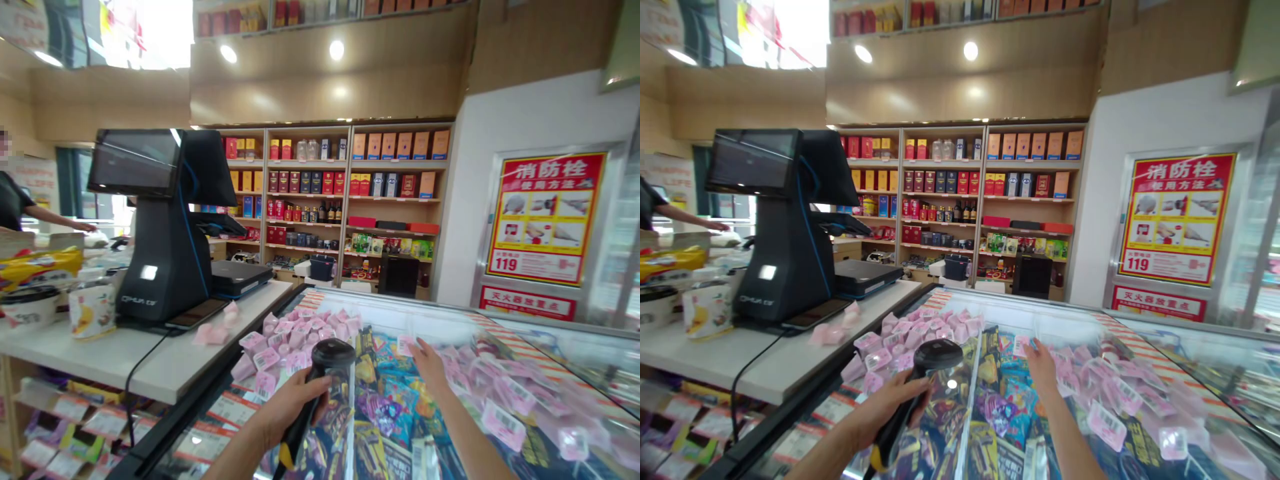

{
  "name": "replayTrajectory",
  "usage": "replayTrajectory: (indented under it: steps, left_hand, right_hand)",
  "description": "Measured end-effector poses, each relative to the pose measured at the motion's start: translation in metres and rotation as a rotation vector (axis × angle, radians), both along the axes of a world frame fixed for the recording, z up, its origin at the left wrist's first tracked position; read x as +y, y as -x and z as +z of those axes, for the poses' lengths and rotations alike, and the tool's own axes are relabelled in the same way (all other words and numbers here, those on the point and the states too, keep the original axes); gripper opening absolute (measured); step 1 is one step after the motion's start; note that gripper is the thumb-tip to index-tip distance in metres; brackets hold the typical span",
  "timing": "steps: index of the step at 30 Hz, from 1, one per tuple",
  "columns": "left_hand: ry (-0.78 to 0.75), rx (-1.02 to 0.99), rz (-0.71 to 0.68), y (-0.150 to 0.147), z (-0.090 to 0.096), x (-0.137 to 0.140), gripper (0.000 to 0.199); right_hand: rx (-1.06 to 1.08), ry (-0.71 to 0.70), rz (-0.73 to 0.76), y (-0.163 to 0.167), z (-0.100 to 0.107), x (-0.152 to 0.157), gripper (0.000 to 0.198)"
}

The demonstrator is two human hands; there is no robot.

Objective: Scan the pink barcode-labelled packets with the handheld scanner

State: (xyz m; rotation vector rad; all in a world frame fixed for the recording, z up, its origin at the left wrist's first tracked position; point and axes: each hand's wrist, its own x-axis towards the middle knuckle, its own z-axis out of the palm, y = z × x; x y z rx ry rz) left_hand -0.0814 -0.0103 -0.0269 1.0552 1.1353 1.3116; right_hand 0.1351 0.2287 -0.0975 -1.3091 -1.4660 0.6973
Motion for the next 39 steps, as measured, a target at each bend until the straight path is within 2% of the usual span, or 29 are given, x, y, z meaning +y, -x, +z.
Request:
replayTrajectory:
  steps: [2, 3, 5, 12, 15, 17, 22, 27, 30, 33, 36, 39]
  left_hand:
    - [0.012, -0.022, 0.019, -0.003, 0.0, 0.0, 0.025]
    - [0.014, -0.039, 0.03, -0.005, 0.001, 0.0, 0.026]
    - [0.011, -0.072, 0.045, -0.01, 0.002, -0.002, 0.026]
    - [0.033, -0.07, 0.065, -0.034, -0.002, -0.004, 0.029]
    - [-0.019, -0.029, 0.091, -0.033, -0.001, 0.005, 0.028]
    - [-0.047, 0.029, 0.053, -0.029, 0.0, 0.013, 0.028]
    - [-0.053, 0.104, -0.022, -0.021, -0.002, 0.031, 0.027]
    - [-0.101, 0.155, -0.038, -0.021, -0.008, 0.028, 0.026]
    - [-0.067, 0.175, -0.018, -0.015, -0.01, 0.024, 0.028]
    - [-0.021, 0.16, 0.05, -0.007, -0.011, 0.022, 0.029]
    - [-0.023, 0.109, 0.133, -0.001, -0.01, 0.018, 0.029]
    - [-0.025, 0.137, 0.155, 0.003, -0.003, 0.011, 0.029]
  right_hand:
    - [0.314, 0.084, 0.213, 0.004, 0.005, -0.013, 0.06]
    - [0.421, 0.123, 0.29, 0.007, 0.008, -0.02, 0.06]
    - [0.545, 0.108, 0.377, 0.015, 0.016, -0.031, 0.056]
    - [0.581, 0.121, 0.461, 0.027, 0.022, -0.047, 0.05]
    - [0.571, 0.123, 0.484, 0.026, 0.021, -0.05, 0.049]
    - [0.535, 0.136, 0.483, 0.024, 0.021, -0.05, 0.049]
    - [0.4, 0.137, 0.355, 0.017, 0.015, -0.043, 0.048]
    - [0.183, 0.057, 0.273, 0.011, 0.008, -0.031, 0.043]
    - [-0.126, -0.054, 0.053, 0.004, 0.008, -0.024, 0.036]
    - [-0.387, -0.069, -0.125, -0.008, 0.01, -0.021, 0.03]
    - [-0.544, -0.057, -0.228, -0.021, 0.01, -0.02, 0.028]
    - [-0.645, -0.07, -0.364, -0.035, 0.008, -0.021, 0.028]
